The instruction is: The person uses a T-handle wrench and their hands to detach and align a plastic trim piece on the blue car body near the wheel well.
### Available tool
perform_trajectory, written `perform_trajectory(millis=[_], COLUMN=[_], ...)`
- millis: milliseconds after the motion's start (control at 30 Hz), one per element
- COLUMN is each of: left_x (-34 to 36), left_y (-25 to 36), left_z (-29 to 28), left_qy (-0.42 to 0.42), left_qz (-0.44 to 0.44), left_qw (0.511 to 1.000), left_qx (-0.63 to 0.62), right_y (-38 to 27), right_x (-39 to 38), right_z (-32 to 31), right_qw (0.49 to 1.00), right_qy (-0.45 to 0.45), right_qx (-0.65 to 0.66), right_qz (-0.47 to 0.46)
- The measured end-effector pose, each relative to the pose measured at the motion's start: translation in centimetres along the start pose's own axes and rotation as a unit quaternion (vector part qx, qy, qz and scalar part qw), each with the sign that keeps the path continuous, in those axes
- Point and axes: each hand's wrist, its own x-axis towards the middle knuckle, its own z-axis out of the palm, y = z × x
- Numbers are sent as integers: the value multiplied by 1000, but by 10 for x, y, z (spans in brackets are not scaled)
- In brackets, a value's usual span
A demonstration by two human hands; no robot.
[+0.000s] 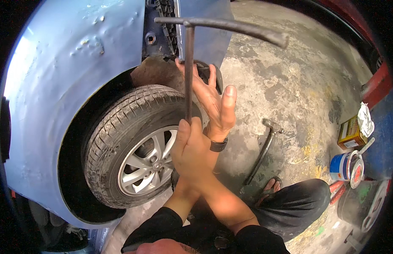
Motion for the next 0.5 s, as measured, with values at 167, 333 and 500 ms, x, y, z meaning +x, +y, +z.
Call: perform_trajectory(millis=[167,333,500], left_x=[8,1,4], left_y=[6,-4,4], left_z=[1,-2,-4], left_qy=[18,14,2], left_qz=[21,32,32], left_qw=[1000,999,999], left_qx=[-12,14,1], right_y=[18,11,15], right_x=[6,-3,4], right_z=[24,5,23], right_qw=[996,998,993], right_qy=[-73,-31,-32], right_qx=[-54,-50,-118], right_qz=[5,7,-6])
